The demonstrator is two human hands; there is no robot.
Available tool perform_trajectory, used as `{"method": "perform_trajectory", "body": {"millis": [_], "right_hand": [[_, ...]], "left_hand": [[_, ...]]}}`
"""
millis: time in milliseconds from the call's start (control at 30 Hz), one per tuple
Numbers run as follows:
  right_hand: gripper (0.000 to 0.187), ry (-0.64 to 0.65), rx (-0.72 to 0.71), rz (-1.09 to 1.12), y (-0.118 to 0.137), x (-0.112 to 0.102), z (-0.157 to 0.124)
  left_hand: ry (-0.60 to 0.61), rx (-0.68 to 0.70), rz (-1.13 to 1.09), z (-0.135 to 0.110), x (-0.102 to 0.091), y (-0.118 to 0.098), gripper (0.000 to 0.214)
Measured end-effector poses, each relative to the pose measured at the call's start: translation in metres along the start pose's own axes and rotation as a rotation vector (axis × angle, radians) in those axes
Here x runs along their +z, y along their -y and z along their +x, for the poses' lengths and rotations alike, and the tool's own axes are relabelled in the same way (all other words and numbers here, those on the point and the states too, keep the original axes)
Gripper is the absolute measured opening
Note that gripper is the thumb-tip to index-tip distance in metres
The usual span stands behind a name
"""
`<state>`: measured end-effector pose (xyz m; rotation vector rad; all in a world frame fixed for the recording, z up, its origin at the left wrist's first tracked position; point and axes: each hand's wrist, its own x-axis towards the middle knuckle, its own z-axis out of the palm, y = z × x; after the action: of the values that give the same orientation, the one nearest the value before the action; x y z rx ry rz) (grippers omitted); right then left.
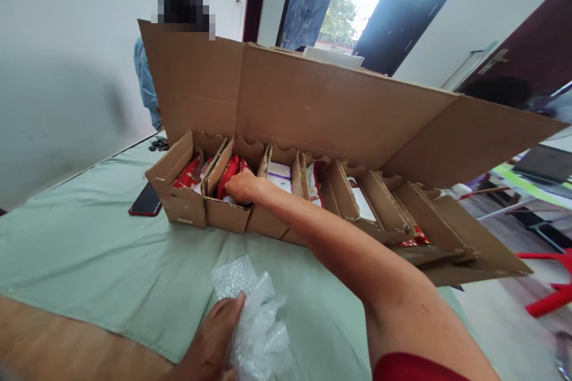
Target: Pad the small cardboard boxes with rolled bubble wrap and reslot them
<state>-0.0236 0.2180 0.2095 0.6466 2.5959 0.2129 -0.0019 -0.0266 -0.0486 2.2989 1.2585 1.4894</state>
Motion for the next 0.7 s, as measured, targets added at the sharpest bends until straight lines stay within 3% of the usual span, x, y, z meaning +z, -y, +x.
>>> {"method": "perform_trajectory", "body": {"millis": [67, 133, 167, 233, 300, 367, 467, 533, 600, 700], "right_hand": [[0.022, -0.031, 0.038, -0.023, -0.006, -0.004, -0.014], [0.024, -0.127, 0.099, -0.044, -0.017, -0.013, -0.047], [0.026, -0.197, 0.124, -0.046, -0.022, -0.016, -0.069], [0.025, -0.472, 0.155, 0.014, -0.024, -0.014, -0.116], [0.025, -0.608, 0.071, 0.077, -0.010, 0.006, -0.158], [0.028, -0.562, -0.032, 0.117, 0.019, 0.040, -0.184], [0.024, -0.280, -0.215, 0.208, 0.064, 0.092, -0.193], [0.019, -0.118, -0.289, 0.278, 0.077, 0.105, -0.187], [0.011, -0.094, -0.290, 0.359, 0.068, 0.094, -0.177], [0.015, -0.285, -0.235, 0.378, 0.036, 0.039, -0.151]], "left_hand": [[-0.010, -0.048, 0.018, 0.004, -0.003, -0.001, 0.092], [-0.017, -0.057, 0.040, 0.007, -0.008, -0.003, 0.066], [-0.025, -0.059, 0.054, 0.009, -0.011, -0.005, 0.052], [-0.076, -0.078, 0.113, 0.010, -0.016, -0.009, 0.036], [-0.151, -0.095, 0.198, 0.010, -0.021, -0.014, 0.036], [-0.190, -0.060, 0.263, 0.010, -0.023, -0.018, 0.042], [-0.195, 0.063, 0.308, 0.012, -0.023, -0.020, 0.048], [-0.156, 0.113, 0.303, 0.014, -0.023, -0.019, 0.038], [-0.071, 0.106, 0.272, 0.015, -0.023, -0.016, 0.027], [-0.042, 0.061, 0.237, 0.016, -0.021, -0.013, 0.018]]}}
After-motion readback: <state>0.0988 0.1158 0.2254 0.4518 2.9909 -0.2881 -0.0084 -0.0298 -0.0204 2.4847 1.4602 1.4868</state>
